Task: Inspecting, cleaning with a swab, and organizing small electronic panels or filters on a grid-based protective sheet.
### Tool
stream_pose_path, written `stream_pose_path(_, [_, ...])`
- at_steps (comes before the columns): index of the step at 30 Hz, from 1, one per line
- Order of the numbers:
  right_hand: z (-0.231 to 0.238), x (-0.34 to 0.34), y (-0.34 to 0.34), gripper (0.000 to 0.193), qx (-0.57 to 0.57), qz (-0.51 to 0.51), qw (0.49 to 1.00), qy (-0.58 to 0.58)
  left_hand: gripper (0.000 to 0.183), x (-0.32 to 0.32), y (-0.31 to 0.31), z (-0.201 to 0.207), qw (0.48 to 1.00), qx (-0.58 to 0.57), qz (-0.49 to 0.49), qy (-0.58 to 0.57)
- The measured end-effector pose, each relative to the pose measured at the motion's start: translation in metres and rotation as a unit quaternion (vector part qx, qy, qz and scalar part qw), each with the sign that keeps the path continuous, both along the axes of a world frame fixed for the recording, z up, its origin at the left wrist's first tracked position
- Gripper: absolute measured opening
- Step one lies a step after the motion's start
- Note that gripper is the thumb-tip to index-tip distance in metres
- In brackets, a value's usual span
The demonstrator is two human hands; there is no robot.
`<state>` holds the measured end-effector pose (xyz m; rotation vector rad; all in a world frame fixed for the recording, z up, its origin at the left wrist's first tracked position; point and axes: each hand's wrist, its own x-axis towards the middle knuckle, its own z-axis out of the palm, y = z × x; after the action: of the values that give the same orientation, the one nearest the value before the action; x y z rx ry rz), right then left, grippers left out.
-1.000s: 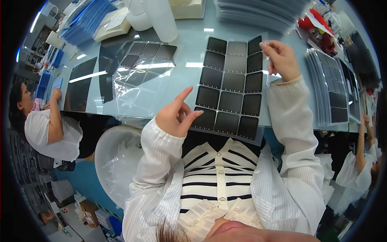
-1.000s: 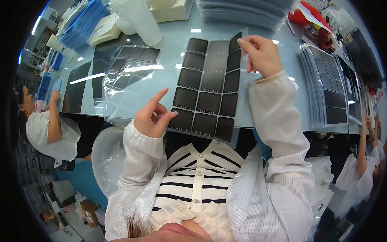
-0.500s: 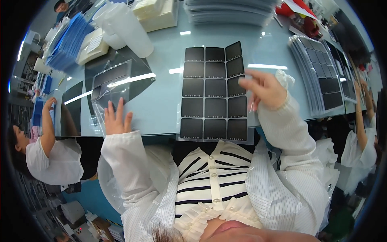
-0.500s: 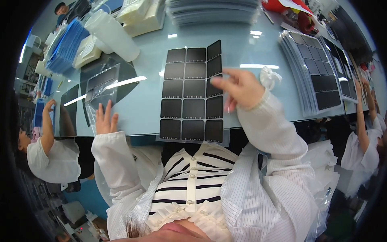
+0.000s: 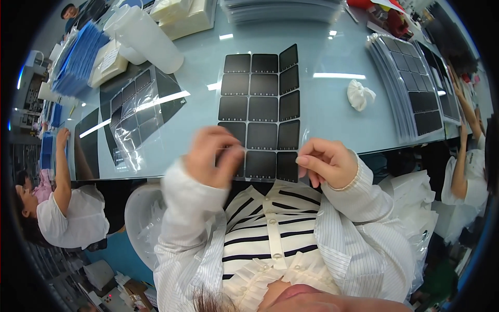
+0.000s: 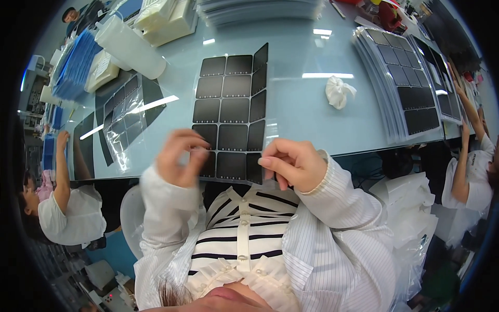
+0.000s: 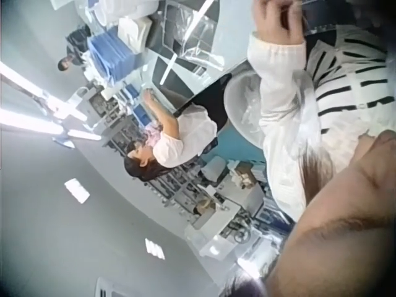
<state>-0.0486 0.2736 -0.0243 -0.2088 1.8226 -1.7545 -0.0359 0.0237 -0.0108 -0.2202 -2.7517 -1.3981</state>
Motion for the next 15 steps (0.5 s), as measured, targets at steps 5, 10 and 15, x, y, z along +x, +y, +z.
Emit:
stream_pose_path(5, [-0.005, -0.006, -0.022, 0.010, -0.113, 0.020, 0.992, -0.044, 0.026, -0.001, 0.038, 0.009, 0.976, -0.113, -0.182, -0.024])
stream_pose_path(10, [-0.025, -0.006, -0.023, 0.012, -0.165, 0.015, 0.986, -0.035, 0.029, -0.011, 0.034, 0.000, 0.976, -0.082, -0.193, -0.050])
stream_pose_path(15, [-0.015, -0.009, -0.003, 0.010, -0.025, 0.032, 0.999, 0.006, 0.023, -0.013, 0.020, -0.014, 0.973, -0.049, -0.223, -0.042])
